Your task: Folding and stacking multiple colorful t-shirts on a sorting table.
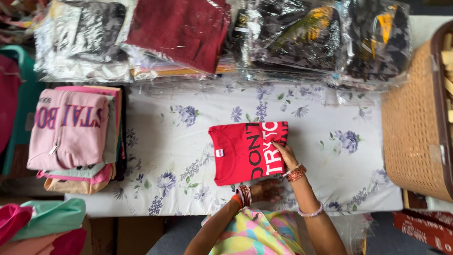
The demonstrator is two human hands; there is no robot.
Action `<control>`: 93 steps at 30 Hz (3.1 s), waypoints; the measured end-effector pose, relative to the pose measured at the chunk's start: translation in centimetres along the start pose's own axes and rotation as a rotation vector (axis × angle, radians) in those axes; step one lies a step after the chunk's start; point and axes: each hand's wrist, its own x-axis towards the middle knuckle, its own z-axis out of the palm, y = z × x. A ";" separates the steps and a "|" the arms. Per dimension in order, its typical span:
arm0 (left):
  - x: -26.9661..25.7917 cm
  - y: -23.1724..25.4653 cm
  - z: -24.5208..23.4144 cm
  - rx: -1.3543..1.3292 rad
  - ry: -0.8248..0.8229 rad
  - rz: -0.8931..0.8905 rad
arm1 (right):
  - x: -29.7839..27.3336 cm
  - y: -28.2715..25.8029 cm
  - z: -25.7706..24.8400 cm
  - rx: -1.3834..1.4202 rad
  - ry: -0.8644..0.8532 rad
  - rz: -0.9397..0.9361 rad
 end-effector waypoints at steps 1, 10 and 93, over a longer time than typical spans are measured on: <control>0.4 0.4 -0.8 -0.003 0.010 0.015 | -0.6 -0.3 0.7 -0.009 -0.015 0.004; -1.4 4.7 -3.8 -0.569 -0.058 0.410 | -8.5 -5.6 6.9 0.088 -0.193 -0.033; -59.9 8.7 0.0 1.109 1.158 1.042 | -10.1 15.0 20.5 -1.346 -0.420 -0.552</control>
